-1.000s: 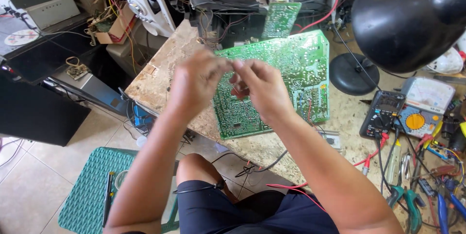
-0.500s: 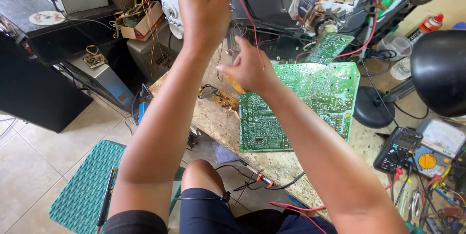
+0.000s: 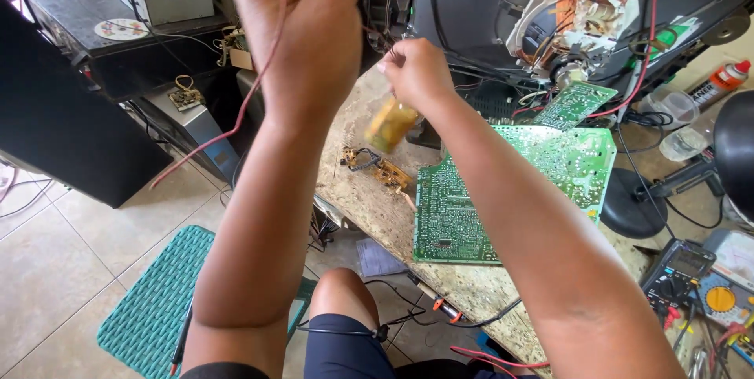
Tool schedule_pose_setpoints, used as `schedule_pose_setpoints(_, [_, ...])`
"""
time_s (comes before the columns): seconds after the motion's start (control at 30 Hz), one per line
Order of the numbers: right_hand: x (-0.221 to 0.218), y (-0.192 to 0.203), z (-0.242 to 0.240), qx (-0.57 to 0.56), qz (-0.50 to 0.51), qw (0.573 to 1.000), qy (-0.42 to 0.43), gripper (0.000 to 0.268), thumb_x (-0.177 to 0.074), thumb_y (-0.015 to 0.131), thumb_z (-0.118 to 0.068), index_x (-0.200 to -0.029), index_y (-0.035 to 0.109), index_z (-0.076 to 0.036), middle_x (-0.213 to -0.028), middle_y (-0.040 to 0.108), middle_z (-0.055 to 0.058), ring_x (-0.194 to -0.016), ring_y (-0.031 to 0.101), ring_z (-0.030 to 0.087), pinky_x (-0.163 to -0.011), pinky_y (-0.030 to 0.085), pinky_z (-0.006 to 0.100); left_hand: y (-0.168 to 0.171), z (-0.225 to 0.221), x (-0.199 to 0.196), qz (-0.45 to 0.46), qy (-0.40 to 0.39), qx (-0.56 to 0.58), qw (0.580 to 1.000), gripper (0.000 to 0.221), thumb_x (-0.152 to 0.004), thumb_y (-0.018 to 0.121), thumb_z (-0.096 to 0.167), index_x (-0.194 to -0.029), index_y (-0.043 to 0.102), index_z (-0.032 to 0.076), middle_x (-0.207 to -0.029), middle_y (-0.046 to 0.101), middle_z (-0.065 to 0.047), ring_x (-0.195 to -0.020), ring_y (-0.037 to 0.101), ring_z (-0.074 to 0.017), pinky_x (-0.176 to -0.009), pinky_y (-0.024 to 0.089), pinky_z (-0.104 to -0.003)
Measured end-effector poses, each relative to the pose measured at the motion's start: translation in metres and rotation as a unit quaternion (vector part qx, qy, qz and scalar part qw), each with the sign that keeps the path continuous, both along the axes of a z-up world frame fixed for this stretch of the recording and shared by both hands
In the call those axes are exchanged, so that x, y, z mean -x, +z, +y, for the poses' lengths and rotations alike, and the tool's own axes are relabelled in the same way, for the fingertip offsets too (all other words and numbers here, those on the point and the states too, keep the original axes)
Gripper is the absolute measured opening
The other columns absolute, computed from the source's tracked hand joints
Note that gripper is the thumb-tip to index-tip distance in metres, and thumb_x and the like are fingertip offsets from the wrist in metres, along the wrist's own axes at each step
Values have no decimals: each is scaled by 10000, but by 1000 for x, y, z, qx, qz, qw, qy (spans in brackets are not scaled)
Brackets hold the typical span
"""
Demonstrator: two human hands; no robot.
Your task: Testing a circuit board with a multimeter and soldering components to repair it.
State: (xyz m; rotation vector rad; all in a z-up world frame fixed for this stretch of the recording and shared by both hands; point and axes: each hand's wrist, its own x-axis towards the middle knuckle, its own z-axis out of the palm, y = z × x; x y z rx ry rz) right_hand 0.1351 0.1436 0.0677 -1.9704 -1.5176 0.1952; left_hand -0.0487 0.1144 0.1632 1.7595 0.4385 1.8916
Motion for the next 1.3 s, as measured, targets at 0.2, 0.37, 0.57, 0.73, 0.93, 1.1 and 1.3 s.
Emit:
schedule_pose_setpoints(0.2, [10, 1, -21, 85, -56, 991, 92, 276, -913, 600, -218, -1104, 795, -181, -1040, 780, 123, -1098, 691, 385, -974, 534, 514, 4, 7, 55, -17, -19, -14, 1000, 511, -1059, 635, 92, -686, 287, 132, -631, 252, 22, -630, 187, -103, -597, 154, -323])
schedule_pose_setpoints(0.37, [24, 5, -27, 182, -103, 965, 158, 254, -975, 615, -254, -1146, 786, -177, -1156, 753, 144, -1200, 648, 395, -1057, 500, 508, 12, 12, 69, -27, -38, -19, 999, 510, -1078, 628, 85, -686, 303, 126, -640, 271, 21, -631, 194, -106, -607, 161, -317])
schedule_pose_setpoints(0.57, [25, -12, -8, 323, -188, 918, 132, 209, -923, 729, -389, -1096, 786, -287, -1084, 753, 12, -1010, 650, 229, -845, 506, 364, 21, -4, 52, -46, -70, -30, 996, 510, -1102, 618, 77, -687, 325, 118, -651, 296, 20, -633, 202, -110, -621, 170, -308])
schedule_pose_setpoints(0.73, [41, -6, -3, 497, -277, 815, 108, 554, -815, 808, -576, -1276, 735, -279, -1185, 741, -22, -995, 677, 205, -761, 500, 326, 19, -9, 57, -11, -29, -53, 998, 214, -1066, 622, 145, -892, 696, 46, -848, 699, -25, -773, 627, -110, -698, 480, -267])
schedule_pose_setpoints(0.93, [57, -11, -3, 568, -283, 759, 144, 531, -893, 620, -497, -1256, 708, -119, -1179, 688, 53, -986, 638, 206, -811, 522, 351, 9, -17, 58, -34, -57, -24, 998, 196, -1064, 599, 189, -936, 663, 55, -860, 679, -29, -813, 625, -108, -756, 506, -265])
schedule_pose_setpoints(1.1, [71, 25, -22, 538, -116, 827, 110, 915, -871, 525, -102, -1649, 201, -460, -1658, 315, 41, -865, 575, 201, -640, 488, 320, -5, -26, 63, -40, -100, 26, 994, 222, -1079, 588, 249, -1116, 698, 60, -1067, 739, -39, -877, 638, -102, -829, 553, -240])
schedule_pose_setpoints(1.3, [35, -4, -17, 438, -199, 858, 179, 962, -705, 948, -208, -1467, 364, -159, -1466, 465, 183, -1229, 563, 348, -939, 498, 471, -38, -44, 42, -54, -197, 82, 975, 164, -1072, 599, 161, -1130, 692, 39, -1090, 722, -91, -950, 676, -160, -830, 600, -257])
